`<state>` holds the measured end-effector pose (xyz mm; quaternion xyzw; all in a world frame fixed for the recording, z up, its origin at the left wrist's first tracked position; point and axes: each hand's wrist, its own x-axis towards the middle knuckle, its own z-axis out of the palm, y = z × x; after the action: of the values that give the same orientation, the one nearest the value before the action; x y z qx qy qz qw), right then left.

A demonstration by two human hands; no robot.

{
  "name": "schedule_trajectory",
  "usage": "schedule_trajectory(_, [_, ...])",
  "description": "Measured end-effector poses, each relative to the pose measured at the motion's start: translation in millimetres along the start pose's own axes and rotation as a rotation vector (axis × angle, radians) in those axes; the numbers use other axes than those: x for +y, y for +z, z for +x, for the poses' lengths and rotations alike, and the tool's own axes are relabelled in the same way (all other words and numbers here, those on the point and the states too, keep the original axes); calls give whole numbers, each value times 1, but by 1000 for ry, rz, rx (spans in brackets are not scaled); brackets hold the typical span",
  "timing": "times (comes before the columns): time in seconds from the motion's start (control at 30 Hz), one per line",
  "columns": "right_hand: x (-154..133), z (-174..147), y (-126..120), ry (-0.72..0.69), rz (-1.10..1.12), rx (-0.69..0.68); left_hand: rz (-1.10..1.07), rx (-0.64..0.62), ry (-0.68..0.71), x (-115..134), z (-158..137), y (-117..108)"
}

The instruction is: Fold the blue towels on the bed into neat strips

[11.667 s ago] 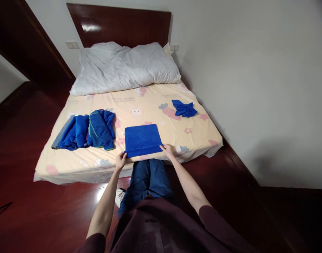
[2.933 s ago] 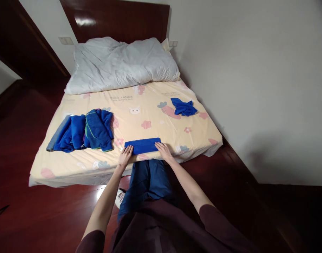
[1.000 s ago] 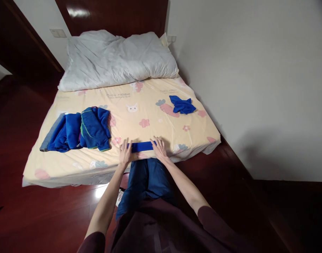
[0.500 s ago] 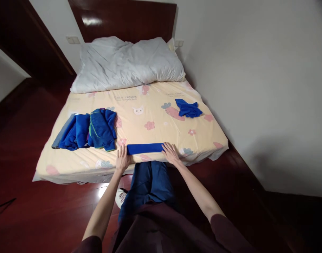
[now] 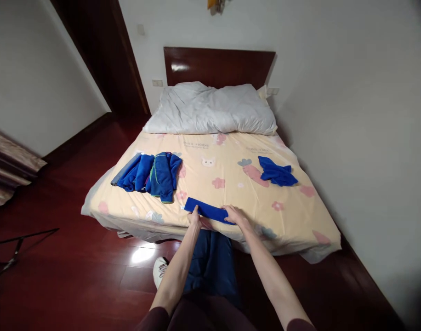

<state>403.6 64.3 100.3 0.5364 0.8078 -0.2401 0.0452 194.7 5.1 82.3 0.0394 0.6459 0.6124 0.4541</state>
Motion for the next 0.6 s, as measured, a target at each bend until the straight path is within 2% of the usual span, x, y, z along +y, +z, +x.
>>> schedule_trajectory(0.1, [-3, -2, 2, 25, 74, 22, -12, 56, 9, 7, 3, 5])
schedule_trajectory(0.17, [-5, -4, 1, 39, 106, 32, -24, 30, 27, 12, 3, 10])
schedule_trajectory(0.23, [-8, -5, -1, 43, 148, 31, -31, -72, 53, 21, 4, 16])
schedule_trajectory(0.33, [-18, -7, -3, 33, 241, 36, -25, -292, 114, 45, 6, 21])
schedule_trajectory(0.47, [-50, 1, -2, 5, 361, 155, 60, -552, 223, 100, 11, 21])
schedule_trajectory(0.6, [-104, 29, 3, -47, 703, 258, 334, -723, 421, 171, 15, 18])
